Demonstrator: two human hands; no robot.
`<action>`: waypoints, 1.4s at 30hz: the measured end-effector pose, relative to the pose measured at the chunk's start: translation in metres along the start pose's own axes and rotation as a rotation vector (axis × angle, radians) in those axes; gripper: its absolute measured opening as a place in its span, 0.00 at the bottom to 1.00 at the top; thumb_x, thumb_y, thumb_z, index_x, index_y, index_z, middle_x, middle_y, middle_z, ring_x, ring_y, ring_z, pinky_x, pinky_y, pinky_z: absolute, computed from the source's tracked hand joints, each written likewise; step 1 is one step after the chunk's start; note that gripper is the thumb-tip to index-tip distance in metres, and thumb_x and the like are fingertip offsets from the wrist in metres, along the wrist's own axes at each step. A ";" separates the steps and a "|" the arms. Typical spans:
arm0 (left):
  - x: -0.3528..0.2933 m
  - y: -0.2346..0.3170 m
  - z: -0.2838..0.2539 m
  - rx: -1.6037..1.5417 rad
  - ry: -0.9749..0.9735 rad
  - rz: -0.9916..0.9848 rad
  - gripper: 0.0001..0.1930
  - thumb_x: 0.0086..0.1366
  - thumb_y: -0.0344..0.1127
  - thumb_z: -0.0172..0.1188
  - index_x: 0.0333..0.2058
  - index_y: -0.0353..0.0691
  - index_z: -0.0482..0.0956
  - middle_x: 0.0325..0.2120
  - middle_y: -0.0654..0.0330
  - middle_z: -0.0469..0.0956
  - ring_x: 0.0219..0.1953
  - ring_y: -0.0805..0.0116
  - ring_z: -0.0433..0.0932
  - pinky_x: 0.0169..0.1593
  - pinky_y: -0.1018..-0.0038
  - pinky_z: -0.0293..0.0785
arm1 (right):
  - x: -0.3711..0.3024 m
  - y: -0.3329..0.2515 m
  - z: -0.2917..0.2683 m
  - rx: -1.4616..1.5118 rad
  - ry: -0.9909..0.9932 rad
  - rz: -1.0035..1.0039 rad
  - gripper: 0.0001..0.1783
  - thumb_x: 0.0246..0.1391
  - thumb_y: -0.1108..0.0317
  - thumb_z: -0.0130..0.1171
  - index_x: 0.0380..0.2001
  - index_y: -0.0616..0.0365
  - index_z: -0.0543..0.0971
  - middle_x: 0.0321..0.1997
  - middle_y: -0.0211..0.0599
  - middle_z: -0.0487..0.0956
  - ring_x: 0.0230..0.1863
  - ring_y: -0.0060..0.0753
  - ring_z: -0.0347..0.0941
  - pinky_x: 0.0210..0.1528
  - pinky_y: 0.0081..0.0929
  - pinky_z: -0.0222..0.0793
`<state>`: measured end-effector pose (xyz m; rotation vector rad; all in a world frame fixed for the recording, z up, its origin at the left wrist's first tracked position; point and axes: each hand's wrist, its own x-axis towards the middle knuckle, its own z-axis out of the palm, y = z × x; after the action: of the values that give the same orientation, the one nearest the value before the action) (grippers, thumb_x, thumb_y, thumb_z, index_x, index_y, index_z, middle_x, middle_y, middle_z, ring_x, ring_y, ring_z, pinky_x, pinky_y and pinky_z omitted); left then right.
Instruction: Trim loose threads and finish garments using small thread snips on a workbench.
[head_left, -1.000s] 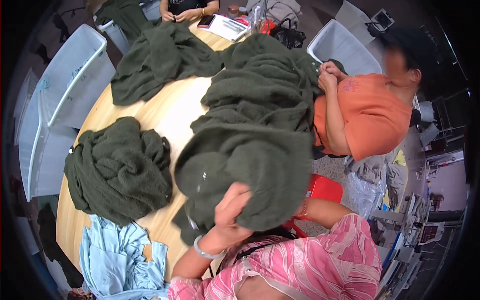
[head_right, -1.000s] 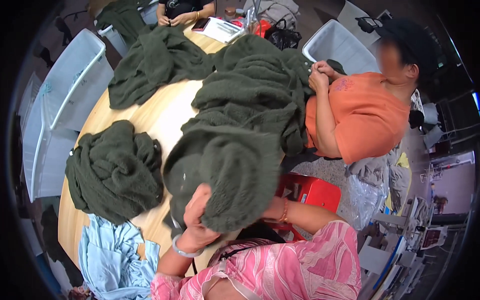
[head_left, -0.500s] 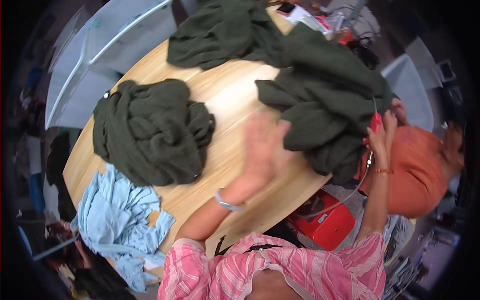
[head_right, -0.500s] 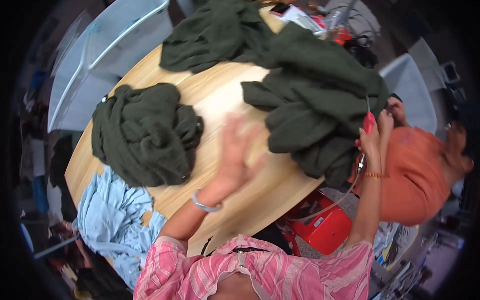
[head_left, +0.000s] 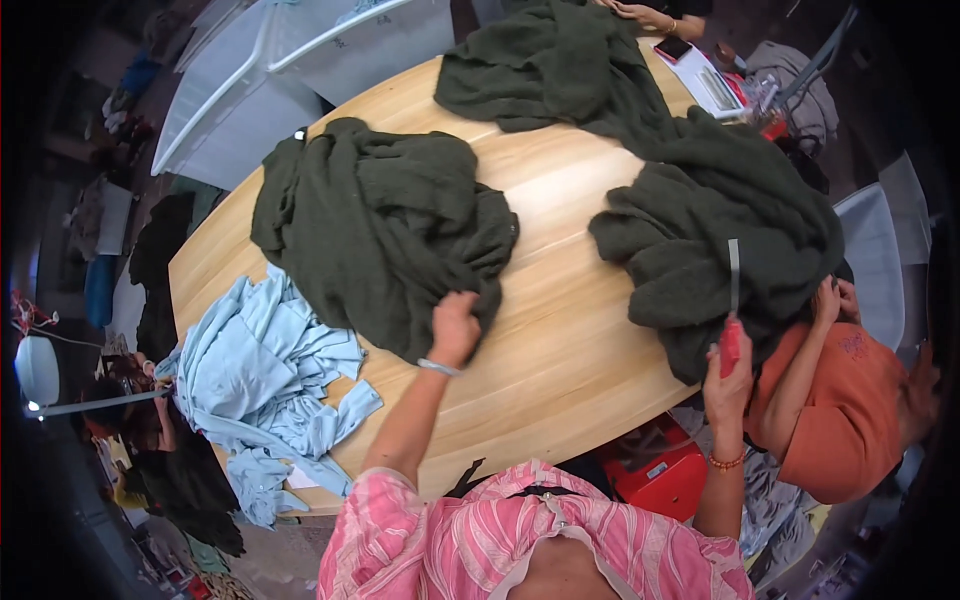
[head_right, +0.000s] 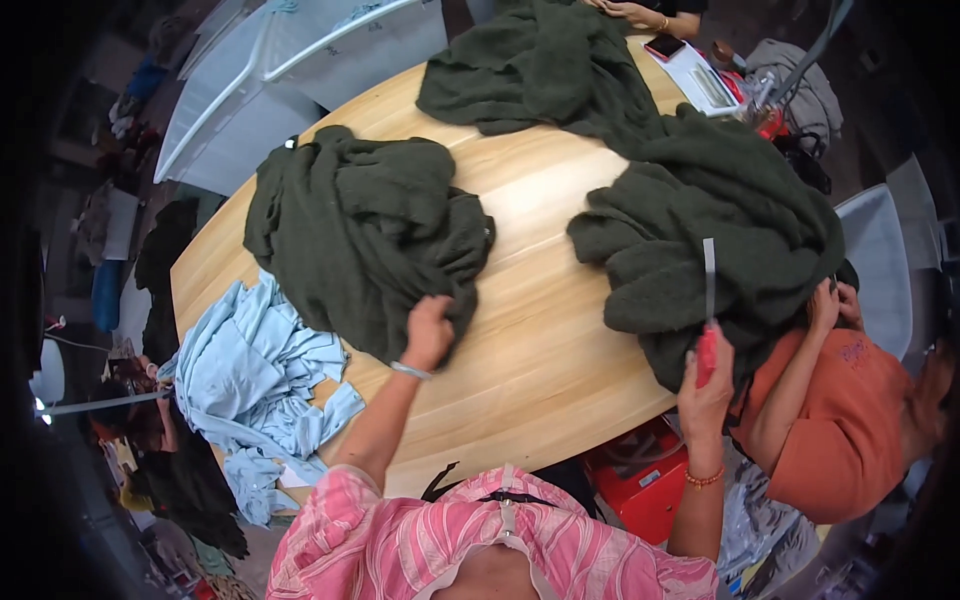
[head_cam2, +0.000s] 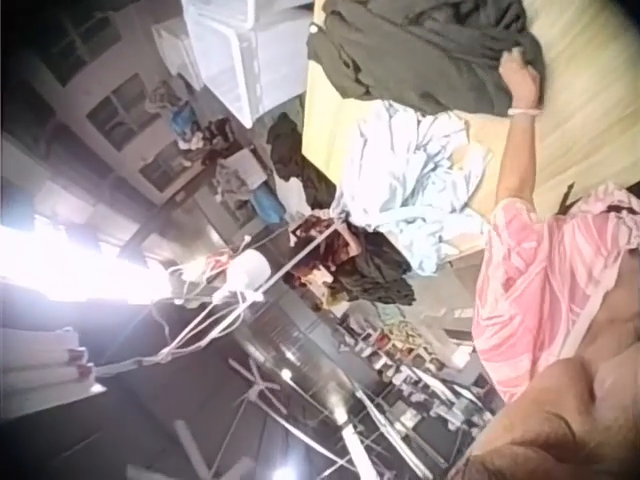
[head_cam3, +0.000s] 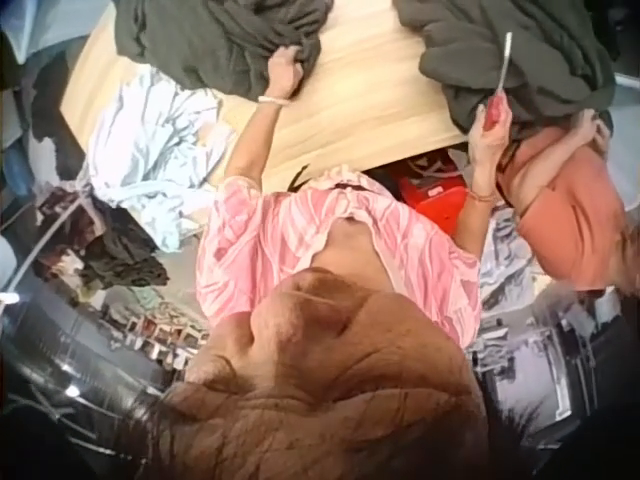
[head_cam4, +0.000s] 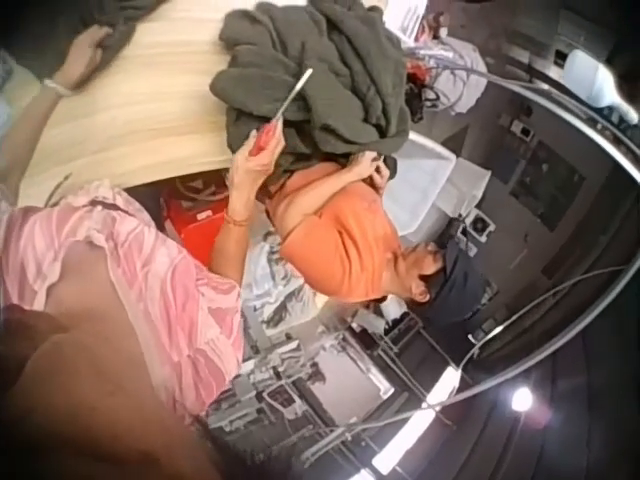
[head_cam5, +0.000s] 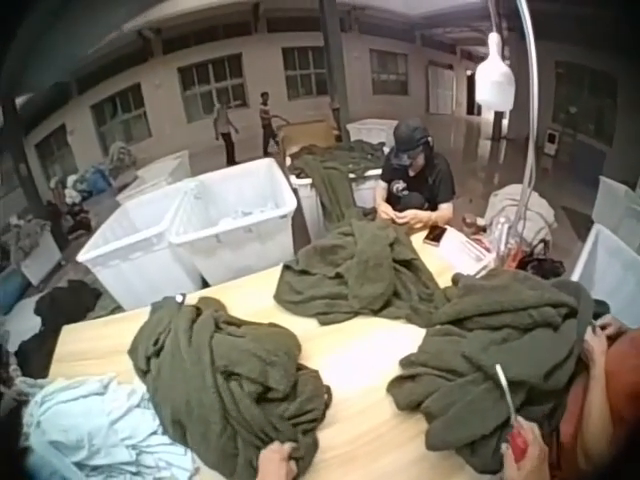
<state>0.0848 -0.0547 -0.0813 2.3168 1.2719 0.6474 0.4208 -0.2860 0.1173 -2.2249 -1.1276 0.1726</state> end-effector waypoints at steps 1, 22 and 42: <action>-0.011 0.019 0.009 0.007 -0.068 -0.021 0.18 0.41 0.22 0.54 0.35 0.42 0.78 0.28 0.50 0.73 0.34 0.47 0.74 0.37 0.56 0.71 | -0.005 -0.007 0.005 -0.004 -0.074 -0.015 0.23 0.57 0.76 0.52 0.57 0.62 0.67 0.52 0.47 0.72 0.50 0.41 0.72 0.52 0.31 0.68; -0.132 0.025 -0.135 -0.021 0.444 -0.291 0.37 0.47 0.37 0.70 0.57 0.36 0.67 0.50 0.43 0.69 0.54 0.43 0.66 0.57 0.51 0.58 | -0.143 -0.106 0.030 0.102 -0.472 -0.150 0.27 0.52 0.77 0.56 0.57 0.61 0.67 0.56 0.49 0.70 0.57 0.52 0.68 0.58 0.32 0.64; -0.227 0.020 -0.088 -0.264 0.215 -0.450 0.27 0.51 0.37 0.68 0.50 0.36 0.72 0.36 0.48 0.76 0.36 0.51 0.76 0.44 0.61 0.73 | -0.121 -0.065 0.159 0.190 -0.709 -0.287 0.35 0.52 0.71 0.60 0.63 0.54 0.60 0.62 0.50 0.66 0.63 0.51 0.63 0.62 0.37 0.61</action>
<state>-0.0604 -0.2479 -0.0434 1.7052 1.6250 0.8576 0.2406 -0.2742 0.0097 -1.8380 -1.6943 0.9560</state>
